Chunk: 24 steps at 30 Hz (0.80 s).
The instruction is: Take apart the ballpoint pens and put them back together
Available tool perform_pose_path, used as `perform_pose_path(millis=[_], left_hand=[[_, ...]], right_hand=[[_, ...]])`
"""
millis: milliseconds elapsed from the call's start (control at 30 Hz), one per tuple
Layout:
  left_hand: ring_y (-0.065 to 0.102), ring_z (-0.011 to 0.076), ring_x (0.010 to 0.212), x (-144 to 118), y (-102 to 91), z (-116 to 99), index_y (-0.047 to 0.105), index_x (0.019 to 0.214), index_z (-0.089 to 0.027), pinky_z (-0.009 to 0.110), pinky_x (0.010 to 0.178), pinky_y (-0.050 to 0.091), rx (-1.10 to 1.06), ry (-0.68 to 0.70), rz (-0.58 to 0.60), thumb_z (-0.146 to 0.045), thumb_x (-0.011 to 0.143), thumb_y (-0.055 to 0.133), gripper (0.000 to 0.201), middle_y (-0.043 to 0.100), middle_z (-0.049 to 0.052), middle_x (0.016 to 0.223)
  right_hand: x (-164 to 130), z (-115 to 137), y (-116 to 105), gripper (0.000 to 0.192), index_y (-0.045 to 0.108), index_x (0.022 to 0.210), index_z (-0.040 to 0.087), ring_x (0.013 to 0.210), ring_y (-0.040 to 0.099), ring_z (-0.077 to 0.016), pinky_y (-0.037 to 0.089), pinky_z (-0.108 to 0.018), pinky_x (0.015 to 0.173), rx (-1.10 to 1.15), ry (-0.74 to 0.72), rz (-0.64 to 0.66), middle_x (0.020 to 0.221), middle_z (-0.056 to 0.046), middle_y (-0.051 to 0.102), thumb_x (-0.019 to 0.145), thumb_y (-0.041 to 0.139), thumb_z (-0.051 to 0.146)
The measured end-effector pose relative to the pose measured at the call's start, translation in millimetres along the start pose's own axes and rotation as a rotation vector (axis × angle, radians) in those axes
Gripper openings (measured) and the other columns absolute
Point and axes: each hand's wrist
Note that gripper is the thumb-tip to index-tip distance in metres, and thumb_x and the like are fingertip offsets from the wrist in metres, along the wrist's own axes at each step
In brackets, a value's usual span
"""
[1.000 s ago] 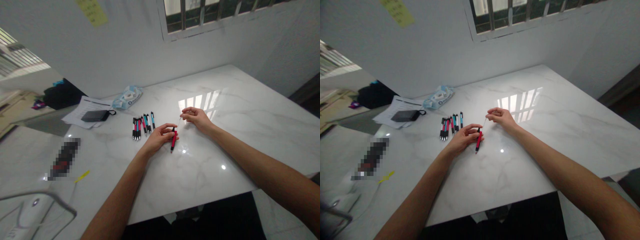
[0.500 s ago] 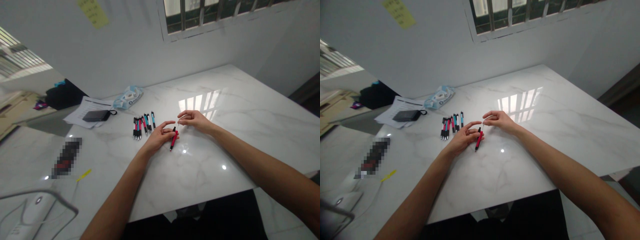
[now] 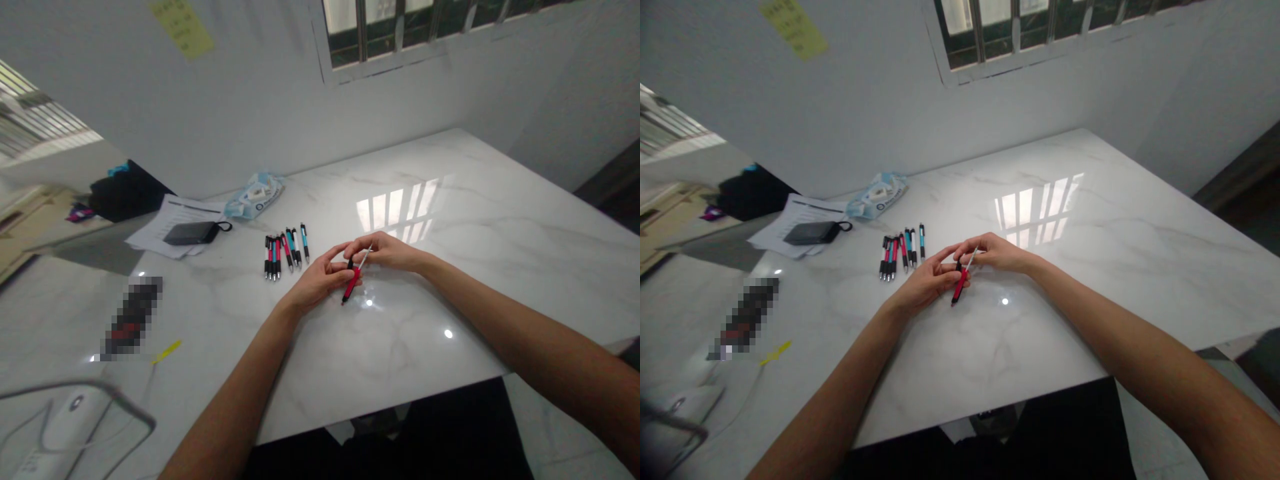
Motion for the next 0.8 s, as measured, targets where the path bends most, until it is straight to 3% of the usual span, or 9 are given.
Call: perform_pose_path(millis=[167, 233, 300, 400, 467, 600, 800], left_hand=[[0.079, 0.0178, 0.089, -4.6, -4.1, -8.6, 0.053, 0.162, -0.025, 0.035, 0.096, 0.061, 0.005, 0.022, -0.019, -0.027, 0.085, 0.094, 0.087, 0.080, 0.003, 0.096], [0.080, 0.0185, 0.092, -4.8, -7.8, -10.3, 0.060, 0.156, -0.027, 0.035, 0.096, 0.062, 0.014, 0.021, -0.027, -0.029, 0.084, 0.094, 0.079, 0.080, 0.003, 0.101], [0.080, 0.0192, 0.094, -3.4, -11.4, -9.4, 0.067, 0.147, -0.025, 0.035, 0.096, 0.062, 0.024, 0.003, -0.037, -0.031, 0.084, 0.095, 0.069, 0.081, 0.005, 0.105], [0.080, 0.0198, 0.093, 0.1, -14.6, -5.6, 0.073, 0.136, -0.021, 0.037, 0.096, 0.063, 0.040, -0.017, -0.071, -0.034, 0.084, 0.095, 0.058, 0.081, 0.009, 0.109], [0.080, 0.0200, 0.093, 1.8, -15.0, -3.9, 0.075, 0.131, -0.019, 0.037, 0.095, 0.063, 0.050, -0.025, -0.087, -0.035, 0.083, 0.095, 0.054, 0.082, 0.009, 0.109], [0.081, 0.0196, 0.092, 2.5, -14.1, -3.9, 0.077, 0.126, -0.019, 0.035, 0.094, 0.063, 0.052, -0.037, -0.085, -0.036, 0.082, 0.096, 0.051, 0.081, 0.009, 0.107], [0.080, 0.0194, 0.091, 1.9, -12.4, -4.4, 0.077, 0.125, -0.018, 0.036, 0.093, 0.064, 0.064, -0.051, -0.104, -0.036, 0.081, 0.096, 0.051, 0.082, 0.010, 0.107]], right_hand=[[2.4, -4.1, -5.3, 0.043, 0.077, 0.109, 0.025, 0.104, 0.076, -0.0207, 0.063, -0.042, 0.101, 0.357, 0.022, -0.330, 0.110, -0.005, 0.080, 0.083, 0.094, 0.055], [2.2, -3.3, -10.3, 0.044, 0.077, 0.111, 0.027, 0.103, 0.077, -0.0210, 0.064, -0.043, 0.100, 0.361, 0.012, -0.419, 0.107, -0.004, 0.078, 0.083, 0.094, 0.056], [1.6, -1.5, -14.6, 0.044, 0.079, 0.112, 0.027, 0.091, 0.075, -0.0184, 0.065, -0.039, 0.089, 0.275, 0.011, -0.482, 0.099, -0.003, 0.074, 0.084, 0.093, 0.057], [0.6, 0.7, -18.4, 0.046, 0.081, 0.113, 0.025, 0.070, 0.063, -0.0125, 0.057, -0.032, 0.068, 0.047, 0.002, -0.536, 0.088, 0.000, 0.070, 0.081, 0.093, 0.056], [0.5, 0.8, -20.1, 0.046, 0.081, 0.107, 0.022, 0.065, 0.058, -0.0114, 0.052, -0.031, 0.064, -0.057, -0.001, -0.570, 0.086, -0.001, 0.072, 0.077, 0.096, 0.054], [1.5, -1.2, -24.6, 0.043, 0.078, 0.092, 0.020, 0.077, 0.066, -0.0167, 0.054, -0.035, 0.075, -0.075, 0.026, -0.627, 0.090, -0.006, 0.078, 0.067, 0.099, 0.048], [1.8, -0.4, -27.9, 0.050, 0.076, 0.115, 0.023, 0.095, 0.070, -0.0182, 0.056, -0.037, 0.091, 0.127, -0.004, -0.588, 0.117, -0.010, 0.083, 0.074, 0.094, 0.044]])
Point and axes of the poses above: each hand's wrist, its own x-axis towards the middle knuckle, its own y-axis out of the palm, z = x × y
